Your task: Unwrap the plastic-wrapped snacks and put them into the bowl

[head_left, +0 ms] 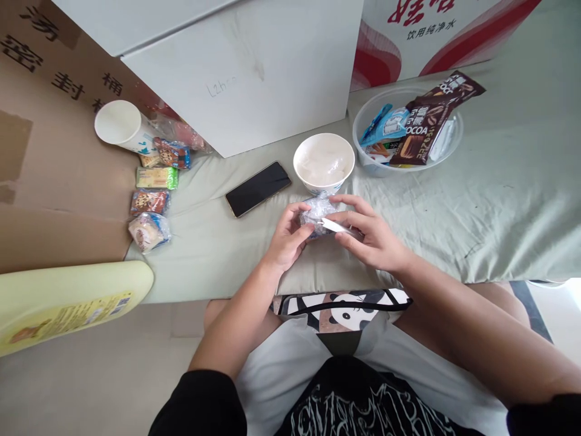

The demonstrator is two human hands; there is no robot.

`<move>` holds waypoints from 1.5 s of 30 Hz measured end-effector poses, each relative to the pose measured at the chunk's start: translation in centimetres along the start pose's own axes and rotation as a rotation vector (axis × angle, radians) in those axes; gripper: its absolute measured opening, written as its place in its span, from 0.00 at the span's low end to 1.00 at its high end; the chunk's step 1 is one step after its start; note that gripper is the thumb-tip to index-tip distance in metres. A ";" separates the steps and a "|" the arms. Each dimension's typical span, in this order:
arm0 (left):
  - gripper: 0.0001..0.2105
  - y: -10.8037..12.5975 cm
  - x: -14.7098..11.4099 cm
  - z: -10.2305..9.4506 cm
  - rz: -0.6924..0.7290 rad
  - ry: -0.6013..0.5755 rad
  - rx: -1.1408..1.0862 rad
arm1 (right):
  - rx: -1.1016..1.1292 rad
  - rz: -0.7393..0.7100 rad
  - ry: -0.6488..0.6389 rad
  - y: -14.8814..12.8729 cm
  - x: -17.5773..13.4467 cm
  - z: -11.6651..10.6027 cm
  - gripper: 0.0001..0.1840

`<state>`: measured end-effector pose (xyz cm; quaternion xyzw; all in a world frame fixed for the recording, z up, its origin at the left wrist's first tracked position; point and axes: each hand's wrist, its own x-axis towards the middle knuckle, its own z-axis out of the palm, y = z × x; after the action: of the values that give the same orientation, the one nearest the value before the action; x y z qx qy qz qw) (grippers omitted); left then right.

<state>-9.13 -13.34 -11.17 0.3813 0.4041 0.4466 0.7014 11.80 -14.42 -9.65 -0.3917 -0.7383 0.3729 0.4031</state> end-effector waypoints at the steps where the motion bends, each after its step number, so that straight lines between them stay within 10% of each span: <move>1: 0.25 -0.2 0.1 0.0 0.042 0.038 0.035 | -0.026 0.044 0.047 0.0 0.0 0.0 0.16; 8: 0.21 -1.4 0.9 -1.2 0.375 0.179 0.319 | -0.033 0.283 0.112 -1.0 0.4 -0.4 0.15; 30: 0.30 -1.6 0.6 -0.6 0.376 0.200 0.450 | -0.102 0.438 -0.073 -1.5 0.7 0.1 0.18; 40: 0.32 0.6 1.8 -2.9 0.552 0.444 0.317 | -0.424 0.403 -0.120 -0.7 0.6 -0.8 0.18; 45: 0.29 0.2 1.0 -3.1 0.494 0.337 0.623 | -0.666 0.403 0.027 1.3 0.2 -2.7 0.15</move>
<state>-11.74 -11.79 -12.44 0.5820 0.5249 0.5138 0.3489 14.43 -13.05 -9.61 -0.6431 -0.7219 0.1791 0.1823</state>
